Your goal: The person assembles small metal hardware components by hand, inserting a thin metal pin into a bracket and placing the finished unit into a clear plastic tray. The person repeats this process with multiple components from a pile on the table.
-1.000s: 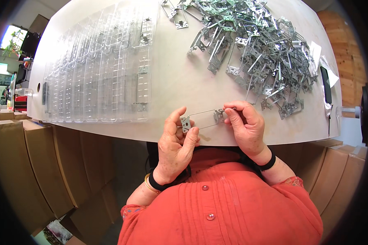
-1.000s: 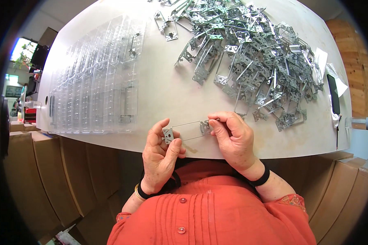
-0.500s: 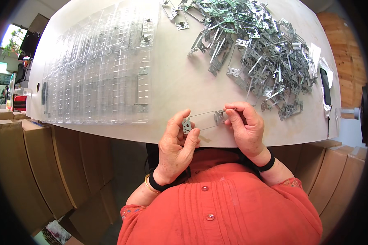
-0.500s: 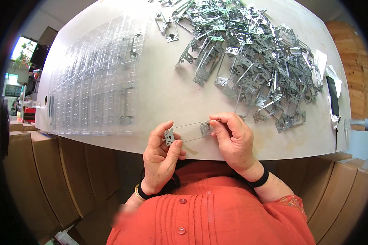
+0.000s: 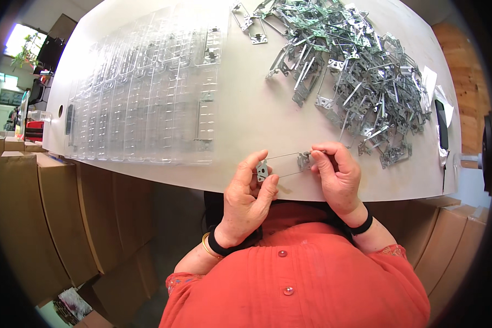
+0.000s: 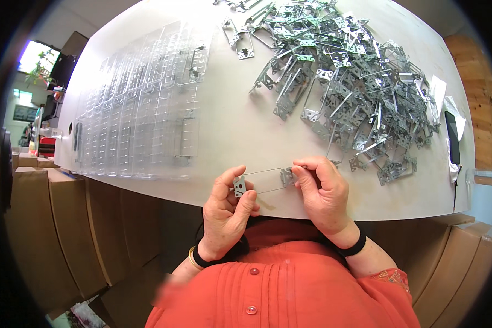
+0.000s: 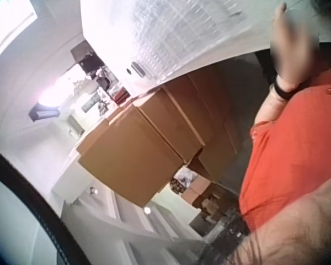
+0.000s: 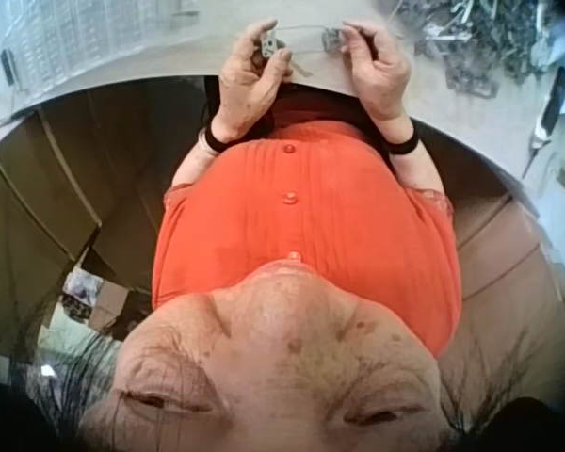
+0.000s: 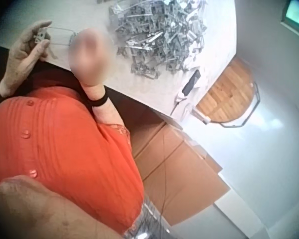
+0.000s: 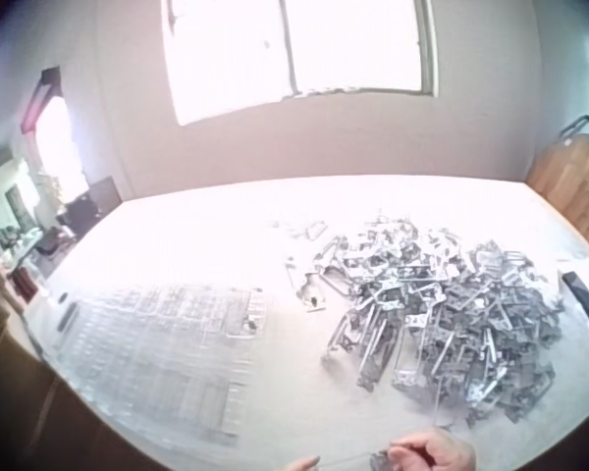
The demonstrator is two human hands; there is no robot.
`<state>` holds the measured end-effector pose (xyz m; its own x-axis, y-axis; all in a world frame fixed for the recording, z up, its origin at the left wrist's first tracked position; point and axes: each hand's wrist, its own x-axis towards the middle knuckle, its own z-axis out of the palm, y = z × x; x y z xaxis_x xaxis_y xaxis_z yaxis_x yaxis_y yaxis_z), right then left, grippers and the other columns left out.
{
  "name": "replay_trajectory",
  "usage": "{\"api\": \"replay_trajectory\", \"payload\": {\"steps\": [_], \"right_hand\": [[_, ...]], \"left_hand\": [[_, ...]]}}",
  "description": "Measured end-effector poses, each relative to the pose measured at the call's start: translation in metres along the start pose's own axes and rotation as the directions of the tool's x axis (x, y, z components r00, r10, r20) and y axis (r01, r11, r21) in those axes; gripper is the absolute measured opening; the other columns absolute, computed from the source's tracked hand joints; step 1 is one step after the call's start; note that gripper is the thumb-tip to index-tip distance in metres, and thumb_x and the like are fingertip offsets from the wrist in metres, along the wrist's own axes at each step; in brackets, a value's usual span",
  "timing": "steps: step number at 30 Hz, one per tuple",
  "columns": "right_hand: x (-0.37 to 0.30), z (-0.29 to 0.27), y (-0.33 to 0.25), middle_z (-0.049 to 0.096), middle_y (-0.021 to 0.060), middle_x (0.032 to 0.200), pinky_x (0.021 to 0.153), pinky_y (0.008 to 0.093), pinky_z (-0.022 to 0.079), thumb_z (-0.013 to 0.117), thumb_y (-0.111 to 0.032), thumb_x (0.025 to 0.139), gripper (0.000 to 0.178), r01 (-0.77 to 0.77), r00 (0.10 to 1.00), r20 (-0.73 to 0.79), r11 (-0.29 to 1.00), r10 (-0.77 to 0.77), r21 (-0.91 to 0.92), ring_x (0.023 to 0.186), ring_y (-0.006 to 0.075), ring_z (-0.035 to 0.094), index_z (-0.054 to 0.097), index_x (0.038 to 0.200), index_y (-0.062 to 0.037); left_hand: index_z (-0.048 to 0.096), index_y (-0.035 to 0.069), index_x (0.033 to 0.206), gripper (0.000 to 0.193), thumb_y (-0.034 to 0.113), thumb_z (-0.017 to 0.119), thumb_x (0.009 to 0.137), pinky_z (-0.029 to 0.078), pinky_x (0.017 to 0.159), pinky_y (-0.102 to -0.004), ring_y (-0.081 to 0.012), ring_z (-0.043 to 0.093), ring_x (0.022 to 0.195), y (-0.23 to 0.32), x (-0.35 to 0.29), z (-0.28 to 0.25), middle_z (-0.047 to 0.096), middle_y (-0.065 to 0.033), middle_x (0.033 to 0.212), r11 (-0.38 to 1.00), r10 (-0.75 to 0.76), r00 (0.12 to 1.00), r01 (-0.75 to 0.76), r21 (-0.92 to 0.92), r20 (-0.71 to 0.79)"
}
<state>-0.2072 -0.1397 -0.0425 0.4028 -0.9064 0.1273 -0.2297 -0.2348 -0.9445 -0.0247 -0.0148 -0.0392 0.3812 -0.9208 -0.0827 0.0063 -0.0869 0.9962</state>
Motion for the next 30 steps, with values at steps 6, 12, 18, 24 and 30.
{"api": "replay_trajectory", "payload": {"steps": [6,12,18,24,30], "right_hand": [[0.002,0.0018,-0.0025,0.071,0.0055,0.102,0.067,0.0244,0.054,0.073,-0.003,0.106,0.01,0.006,1.0,-0.009,1.0,-0.006,-0.012,0.074,0.0091,0.068,0.073,0.116,-0.0019],[0.0007,0.0006,-0.0002,0.071,0.0056,0.102,0.066,0.0243,0.054,0.073,-0.003,0.106,0.01,0.006,1.0,-0.004,1.0,-0.006,-0.008,0.073,0.009,0.067,0.073,0.117,-0.002],[0.0018,0.0011,-0.0031,0.071,0.0046,0.1,0.066,0.0243,0.054,0.072,-0.005,0.107,0.009,0.015,1.0,-0.007,1.0,-0.015,-0.025,0.073,0.0087,0.067,0.073,0.116,-0.002],[0.0018,0.0029,-0.0046,0.07,0.0041,0.098,0.066,0.024,0.053,0.071,-0.005,0.108,0.009,0.014,1.0,-0.017,0.999,-0.015,-0.033,0.072,0.0081,0.066,0.072,0.116,-0.0021],[-0.0002,-0.002,-0.0008,0.069,0.0023,0.099,0.065,0.0229,0.052,0.068,-0.006,0.11,0.009,-0.013,0.999,-0.036,0.998,0.015,0.065,0.071,0.0069,0.064,0.07,0.118,-0.0023]], "left_hand": [[0.049,0.001,0.155,0.051,0.001,0.069,0.108,0.065,0.074,-0.024,-0.008,0.071,0.086,-0.0011,0.0001,0.0005,0.068,-0.0068,0.116,1.0,-0.006,1.0,0.006,-0.007,0.004],[0.05,0.001,0.154,0.05,0.0,0.068,0.108,0.065,0.074,-0.0236,-0.0077,0.071,0.086,-0.0029,-0.0002,-0.0008,0.068,-0.0066,0.115,1.0,0.015,1.0,-0.015,0.005,0.013],[0.05,0.001,0.154,0.049,0.0,0.068,0.108,0.064,0.073,-0.0235,-0.0073,0.07,0.085,-0.0011,0.0,0.0006,0.067,-0.0055,0.113,1.0,0.006,1.0,-0.006,-0.006,-0.001],[0.05,0.001,0.154,0.05,0.001,0.068,0.108,0.064,0.072,-0.0239,-0.0074,0.07,0.085,-0.0028,-0.0001,0.0,0.068,-0.006,0.113,0.999,0.014,1.0,-0.014,0.044,-0.001],[0.048,-0.001,0.156,0.051,0.003,0.068,0.109,0.063,0.07,-0.0238,-0.0077,0.07,0.082,-0.0018,-0.0009,0.0021,0.068,-0.0065,0.114,1.0,0.008,1.0,-0.009,-0.011,-0.029]]}}
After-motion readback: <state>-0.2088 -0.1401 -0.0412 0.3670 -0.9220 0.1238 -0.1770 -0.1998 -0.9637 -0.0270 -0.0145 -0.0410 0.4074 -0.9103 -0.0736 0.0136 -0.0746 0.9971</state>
